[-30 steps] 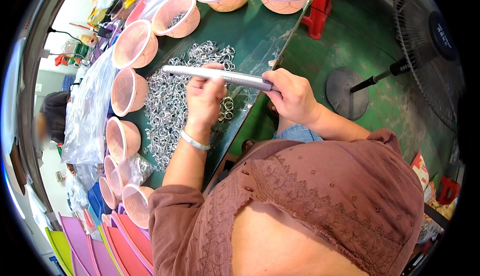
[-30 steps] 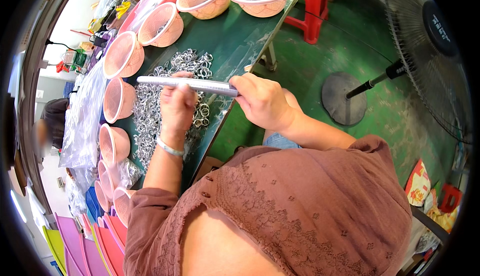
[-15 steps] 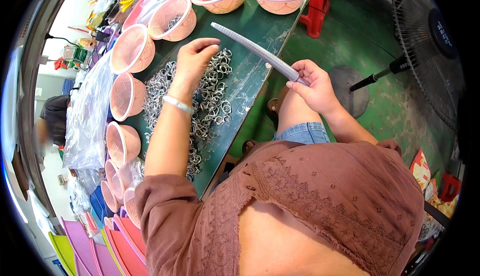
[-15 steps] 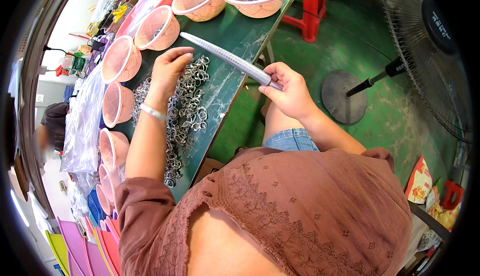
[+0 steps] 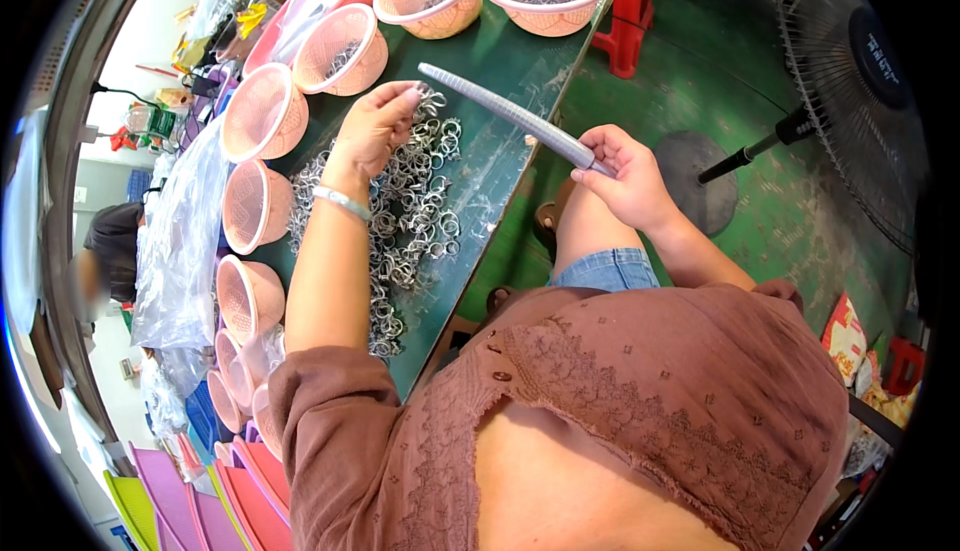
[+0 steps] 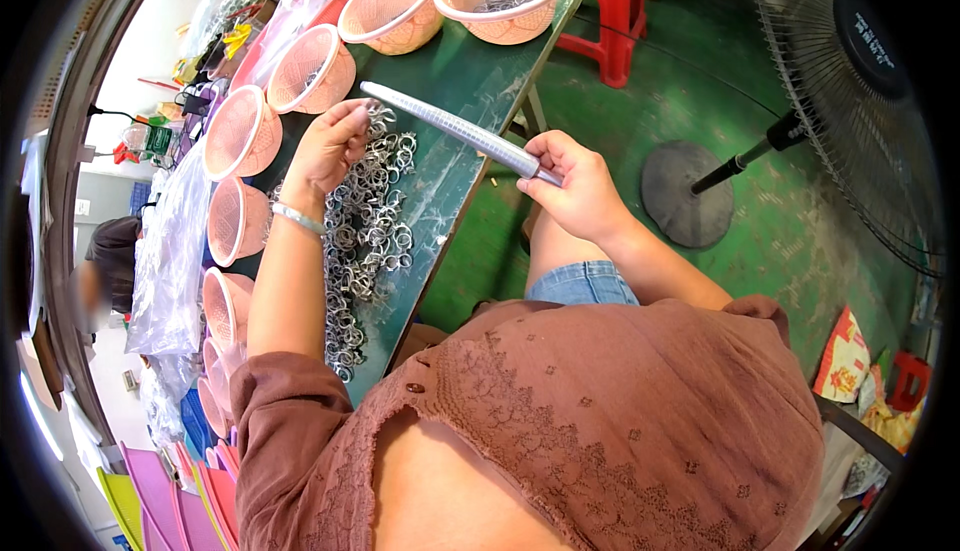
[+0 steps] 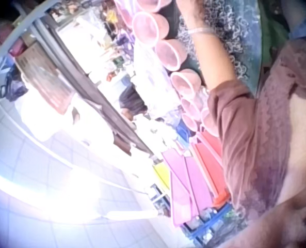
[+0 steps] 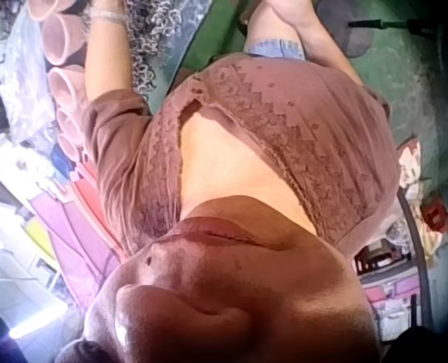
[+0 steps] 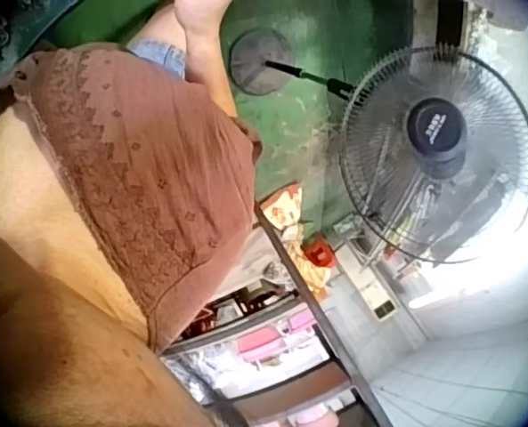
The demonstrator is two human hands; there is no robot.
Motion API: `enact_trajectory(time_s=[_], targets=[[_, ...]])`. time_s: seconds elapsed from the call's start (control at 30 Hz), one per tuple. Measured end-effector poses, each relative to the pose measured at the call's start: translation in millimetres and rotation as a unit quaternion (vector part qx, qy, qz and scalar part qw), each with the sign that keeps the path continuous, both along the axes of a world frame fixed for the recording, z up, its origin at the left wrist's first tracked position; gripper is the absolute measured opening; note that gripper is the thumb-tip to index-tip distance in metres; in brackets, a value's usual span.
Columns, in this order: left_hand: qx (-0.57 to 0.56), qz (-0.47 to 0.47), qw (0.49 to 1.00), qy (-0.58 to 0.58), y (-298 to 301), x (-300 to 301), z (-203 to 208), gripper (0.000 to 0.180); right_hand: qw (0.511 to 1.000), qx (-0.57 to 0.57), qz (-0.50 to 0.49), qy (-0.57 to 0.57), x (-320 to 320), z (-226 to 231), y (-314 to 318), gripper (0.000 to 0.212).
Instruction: The person picks up metal rings from the table, slides them onto a tapered metal measuring rod to check their size, and sorts them into small pink plastic bowls.
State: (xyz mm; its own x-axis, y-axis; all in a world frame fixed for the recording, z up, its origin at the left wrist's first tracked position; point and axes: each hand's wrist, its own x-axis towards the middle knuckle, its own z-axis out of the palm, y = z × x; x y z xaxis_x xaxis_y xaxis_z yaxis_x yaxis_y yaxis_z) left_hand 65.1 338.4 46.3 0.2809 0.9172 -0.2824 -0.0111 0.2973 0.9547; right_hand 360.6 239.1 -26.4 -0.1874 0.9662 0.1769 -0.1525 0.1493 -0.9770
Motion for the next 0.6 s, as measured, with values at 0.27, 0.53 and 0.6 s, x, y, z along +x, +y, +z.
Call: enact_trajectory(time_s=[0.27, 0.53, 0.6], targets=[[-0.055, -0.022, 0.960, -0.275, -16, -26, -13, 0.018, 0.995, 0.029, -0.007, -0.094, -15, 4, 0, 0.024], [0.012, -0.034, 0.994, -0.105, -51, 6, 5, 0.023, 0.977, 0.145, -0.017, -0.155, -30, 24, -5, 0.026], [0.021, -0.053, 0.992, -0.115, -64, 20, -1, 0.025, 0.964, 0.199, -0.044, -0.171, -37, 29, -6, 0.027]])
